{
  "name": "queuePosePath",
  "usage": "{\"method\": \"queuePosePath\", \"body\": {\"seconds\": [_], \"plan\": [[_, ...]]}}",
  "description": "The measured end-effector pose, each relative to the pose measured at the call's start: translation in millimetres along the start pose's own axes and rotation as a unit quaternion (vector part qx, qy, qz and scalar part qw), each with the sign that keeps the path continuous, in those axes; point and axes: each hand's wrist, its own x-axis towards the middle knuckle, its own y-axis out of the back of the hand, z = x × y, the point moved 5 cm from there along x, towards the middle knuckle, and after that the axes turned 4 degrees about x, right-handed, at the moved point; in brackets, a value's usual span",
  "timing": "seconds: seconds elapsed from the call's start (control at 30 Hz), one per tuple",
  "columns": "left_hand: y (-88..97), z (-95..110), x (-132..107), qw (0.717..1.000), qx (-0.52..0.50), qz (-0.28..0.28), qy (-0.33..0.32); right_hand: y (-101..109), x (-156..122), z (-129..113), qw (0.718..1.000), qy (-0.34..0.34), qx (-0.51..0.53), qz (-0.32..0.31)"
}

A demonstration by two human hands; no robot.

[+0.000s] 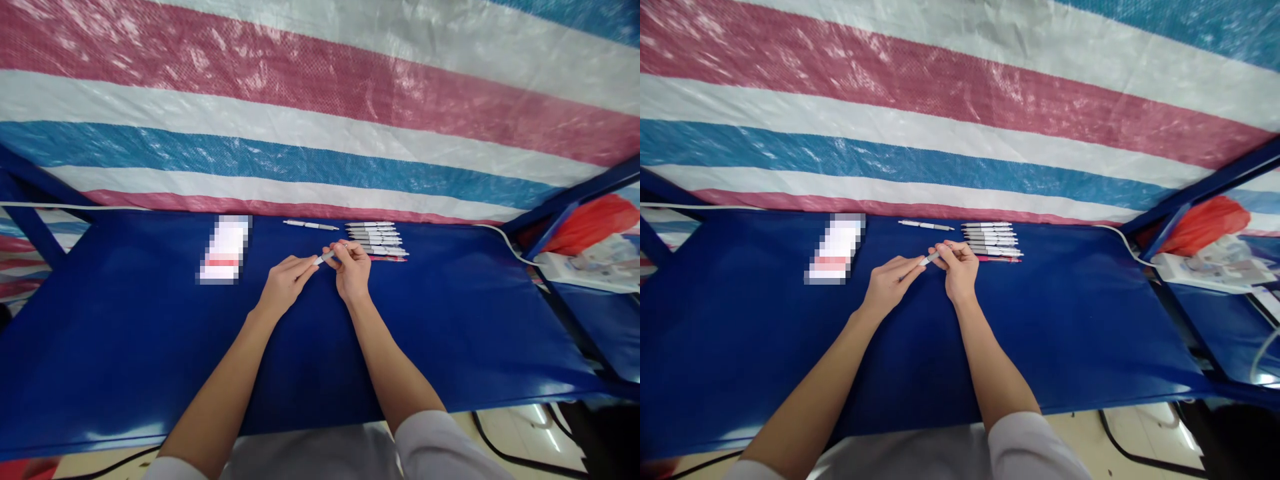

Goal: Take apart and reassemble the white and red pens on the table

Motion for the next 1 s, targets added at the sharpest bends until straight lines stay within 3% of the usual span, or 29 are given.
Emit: {"method": "queuePosePath", "body": {"seconds": [0.13,0.27,0.37,0.47,0.6,0.7,0.8,0.9,1.0], "plan": [[0.2,4,1,0.998,0.039,0.032,-0.033,0,1,1,1.000,0.001,0.002,0.018],[-0.6,3,1,0.998,0.041,0.041,-0.019,-1,0,-1,1.000,-0.002,0.013,0.005],[-0.3,1,2,0.998,0.027,0.028,0.042,-1,0,-1,1.000,-0.012,-0.002,-0.017],[-0.2,-4,2,0.989,-0.002,-0.004,0.145,-1,0,-1,0.999,-0.022,-0.025,-0.035],[-1.4,-10,0,0.949,-0.136,-0.003,0.283,-2,-2,-1,0.997,-0.011,-0.071,-0.039],[-4.1,-13,-2,0.910,-0.235,0.023,0.340,-5,-6,-2,0.991,0.015,-0.124,-0.055],[-7.2,-14,-2,0.878,-0.312,0.055,0.358,-8,-13,-7,0.972,0.079,-0.210,-0.064],[-9.6,-13,-1,0.849,-0.383,0.095,0.352,-13,-21,-15,0.935,0.157,-0.309,-0.080],[-12.2,-10,0,0.824,-0.436,0.117,0.344,-16,-25,-19,0.907,0.192,-0.362,-0.100]]}}
